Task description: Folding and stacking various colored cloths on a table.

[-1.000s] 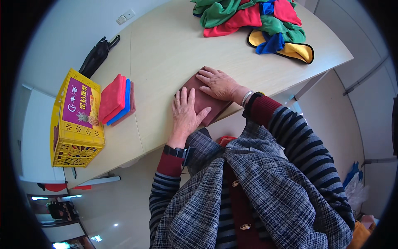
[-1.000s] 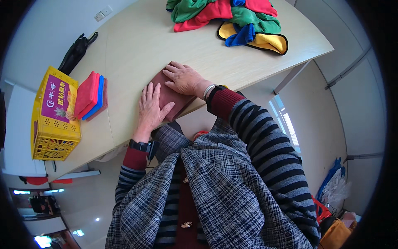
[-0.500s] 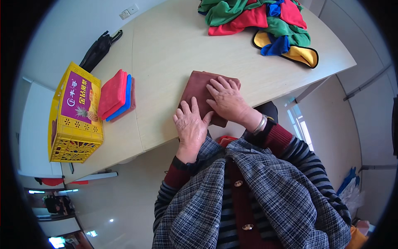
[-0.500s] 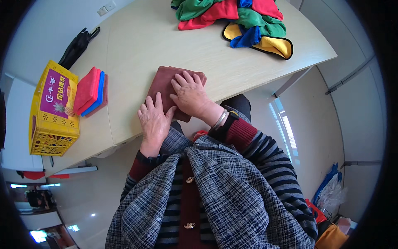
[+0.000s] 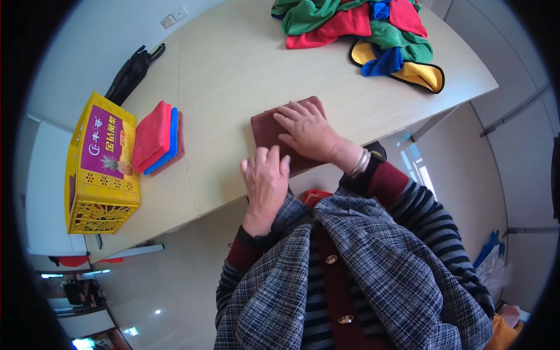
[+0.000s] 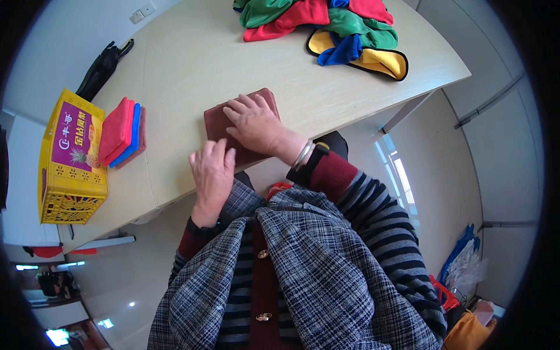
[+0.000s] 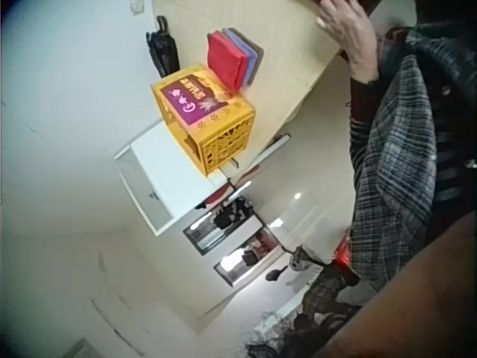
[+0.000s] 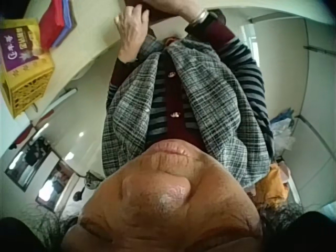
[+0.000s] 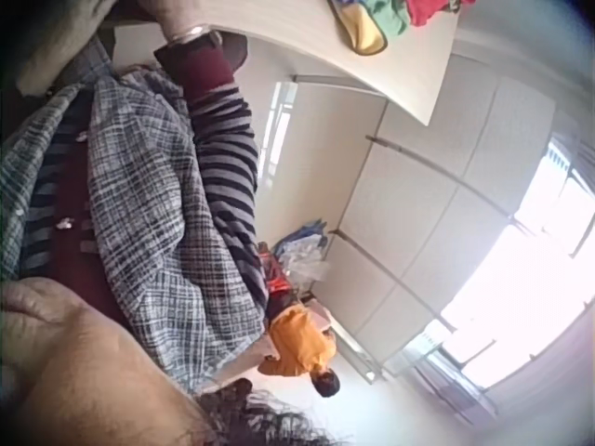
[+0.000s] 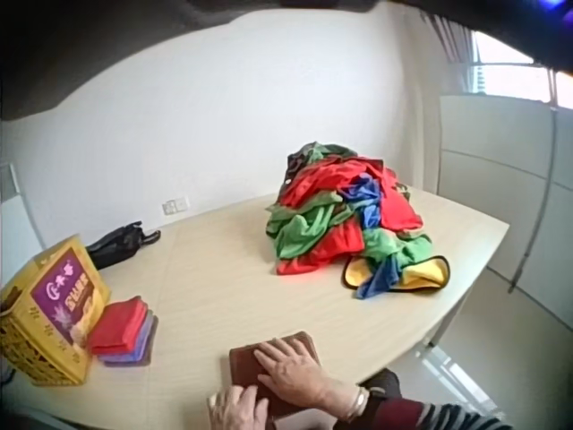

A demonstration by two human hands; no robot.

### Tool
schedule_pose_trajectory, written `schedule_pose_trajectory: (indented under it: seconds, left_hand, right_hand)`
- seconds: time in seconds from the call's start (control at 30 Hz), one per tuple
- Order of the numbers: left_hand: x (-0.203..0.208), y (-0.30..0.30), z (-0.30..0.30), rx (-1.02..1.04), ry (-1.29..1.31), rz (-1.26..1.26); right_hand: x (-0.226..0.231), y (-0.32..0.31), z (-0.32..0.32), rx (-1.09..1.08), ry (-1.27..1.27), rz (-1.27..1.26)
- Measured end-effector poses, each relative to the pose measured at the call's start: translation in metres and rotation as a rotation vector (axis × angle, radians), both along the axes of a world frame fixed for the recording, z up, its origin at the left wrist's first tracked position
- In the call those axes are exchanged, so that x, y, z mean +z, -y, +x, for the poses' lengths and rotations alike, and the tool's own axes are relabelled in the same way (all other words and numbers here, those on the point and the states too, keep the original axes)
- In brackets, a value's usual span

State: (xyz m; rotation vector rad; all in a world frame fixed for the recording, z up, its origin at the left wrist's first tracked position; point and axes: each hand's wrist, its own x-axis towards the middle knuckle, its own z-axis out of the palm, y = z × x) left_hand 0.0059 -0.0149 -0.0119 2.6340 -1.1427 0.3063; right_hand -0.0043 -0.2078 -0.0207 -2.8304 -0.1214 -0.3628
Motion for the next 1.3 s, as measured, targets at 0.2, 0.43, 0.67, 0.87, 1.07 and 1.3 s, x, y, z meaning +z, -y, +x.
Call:
schedule_pose_trajectory:
  seconds: [0.2,0.43,0.67,0.87,1.07,1.3]
  left_hand:
    - [-0.027,0.026,0.038,-0.11,0.13,-0.105]
    - [-0.028,0.028,0.043,-0.146,0.01,-0.061]
    - [-0.022,0.03,0.085,0.056,-0.042,-0.153]
    - [-0.033,0.037,0.133,0.213,-0.599,-0.514]
    - [-0.044,0.043,0.137,0.054,-0.581,-0.644]
    - [-0.057,0.044,0.143,0.024,-0.638,-0.769]
  right_hand:
    - [-0.019,-0.014,-0.01,-0.157,0.126,-0.075]
    - [-0.022,-0.013,-0.013,-0.229,0.102,-0.046]
    - [-0.019,-0.014,-0.013,-0.243,0.097,-0.016]
    - [-0.016,-0.015,-0.014,-0.245,0.131,0.012]
    - [0.001,0.017,-0.001,-0.278,0.185,0.096]
    - [-0.014,0.054,0.013,-0.379,0.148,0.158]
